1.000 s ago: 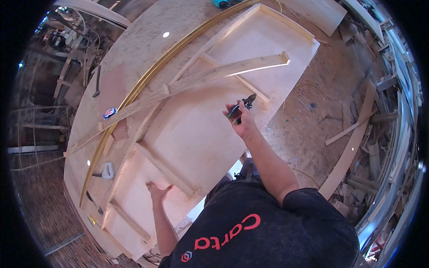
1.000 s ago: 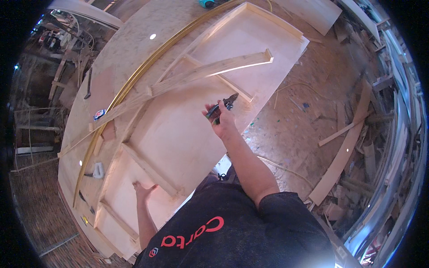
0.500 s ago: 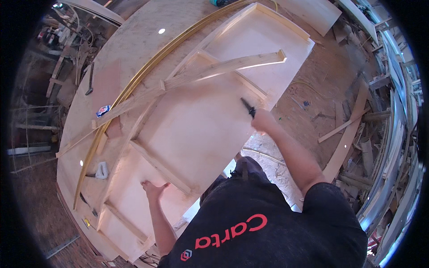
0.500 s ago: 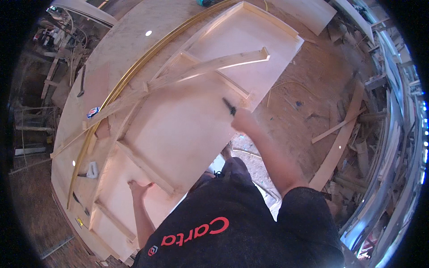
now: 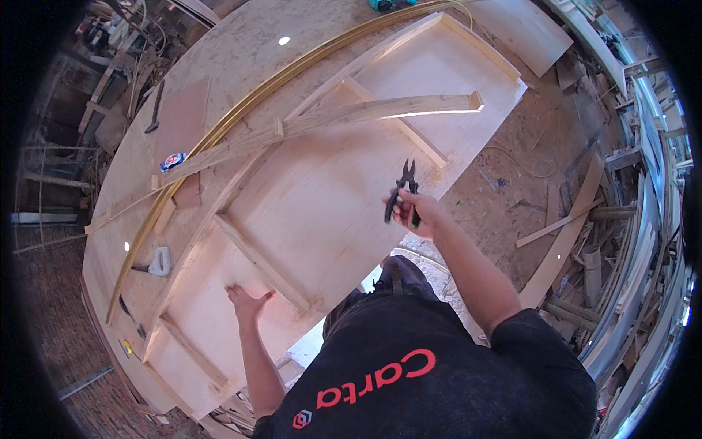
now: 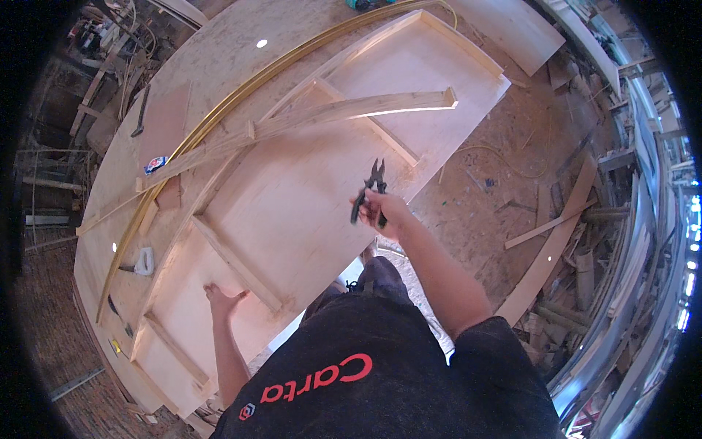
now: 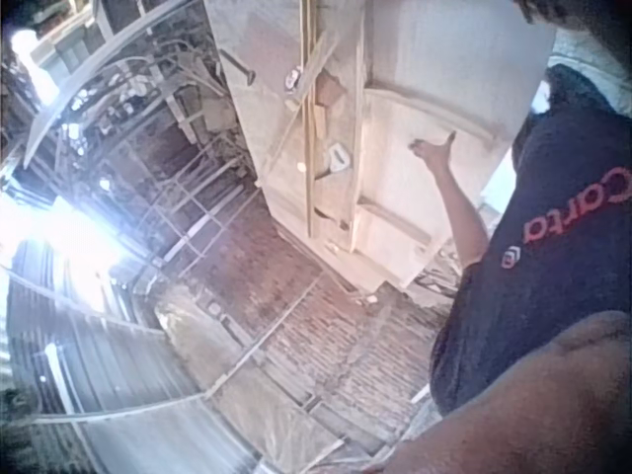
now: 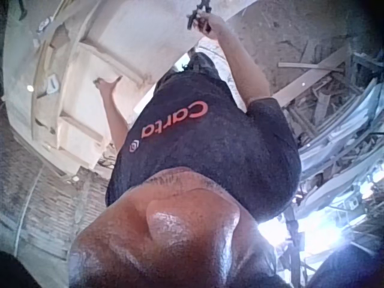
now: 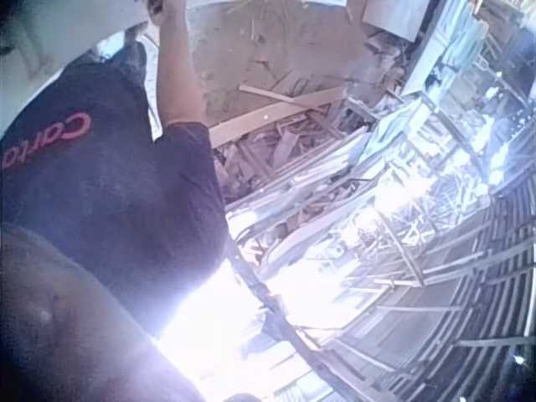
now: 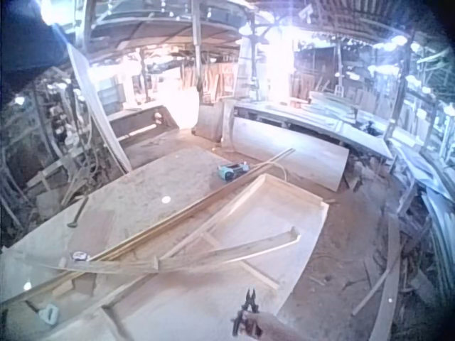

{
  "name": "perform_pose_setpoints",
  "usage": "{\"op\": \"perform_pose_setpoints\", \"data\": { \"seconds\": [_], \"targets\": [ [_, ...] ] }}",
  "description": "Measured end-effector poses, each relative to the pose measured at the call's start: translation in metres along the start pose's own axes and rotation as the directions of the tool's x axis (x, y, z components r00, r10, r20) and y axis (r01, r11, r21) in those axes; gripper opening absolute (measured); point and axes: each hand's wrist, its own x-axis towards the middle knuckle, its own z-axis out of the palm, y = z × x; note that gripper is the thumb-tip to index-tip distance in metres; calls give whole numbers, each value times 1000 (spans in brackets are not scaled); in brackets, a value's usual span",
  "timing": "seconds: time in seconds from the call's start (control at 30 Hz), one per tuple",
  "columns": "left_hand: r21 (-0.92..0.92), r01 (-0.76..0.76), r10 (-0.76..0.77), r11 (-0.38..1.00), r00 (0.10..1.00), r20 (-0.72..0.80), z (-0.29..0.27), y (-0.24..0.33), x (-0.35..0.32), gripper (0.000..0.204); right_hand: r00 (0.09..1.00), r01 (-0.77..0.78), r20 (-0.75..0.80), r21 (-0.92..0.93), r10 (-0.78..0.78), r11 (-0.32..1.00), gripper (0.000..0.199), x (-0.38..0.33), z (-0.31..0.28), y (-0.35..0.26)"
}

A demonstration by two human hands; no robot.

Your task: The person assembles a wooden structure by positioning and securing wooden strips onto a large plywood base. They use pliers to remove fasteners, a hand saw to trim pieces, and a hammer to drive nails into the wood.

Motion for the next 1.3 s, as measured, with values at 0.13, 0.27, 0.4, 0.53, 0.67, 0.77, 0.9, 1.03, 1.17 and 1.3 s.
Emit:
{"op": "perform_pose_setpoints", "data": {
  "seconds": [0.13, 0.27, 0.4, 0.53, 0.67, 0.77, 0.9, 1.03, 1.17, 1.3],
  "targets": [
    [-12, -5, 5, 1000, 1000, 7, -5, 5, -2, 147, 991, 33, 120, 162, -52, 986, 25, 42, 11, -15],
    [-6, 3, -3, 1000, 1000, 24, -10, 7, -5, 146, 991, 129, 10, 156, -132, 979, 24, 60, 28, -17],
    [2, 6, -6, 1000, 1000, 22, -9, 7, -6, 145, 985, 173, -55, 174, -166, 969, 22, 70, 36, -15],
    [2, 9, -9, 1000, 999, 37, -11, 10, -4, 145, 972, 234, -84, 243, -220, 941, 19, 83, 44, -12],
    [-3, 34, -34, 999, 999, 38, -11, 5, -8, 145, 968, 249, -118, 401, -220, 881, 16, 73, 72, -6],
    [-11, 18, -17, 1000, 999, 40, -12, 13, -7, 145, 952, 304, -113, 253, -285, 918, 17, 86, 44, -9],
    [11, 37, -37, 999, 999, 22, -13, 15, -7, 146, 950, 266, -143, -88, -276, 960, 19, 72, 23, -20],
    [56, 39, -41, 998, 999, 32, -9, -8, -4, 146, 952, 218, -156, -253, -262, 943, 16, 40, 16, -5],
    [2, -80, 80, 997, 993, -92, -3, -32, -6, 140, 960, 165, -180, -250, -213, 954, 15, 31, 2, -7],
    [-21, -128, 123, 992, 976, -178, -37, -28, -22, 105, 977, 138, -135, -184, -164, 973, 17, 32, -1, -7]
  ]
}}
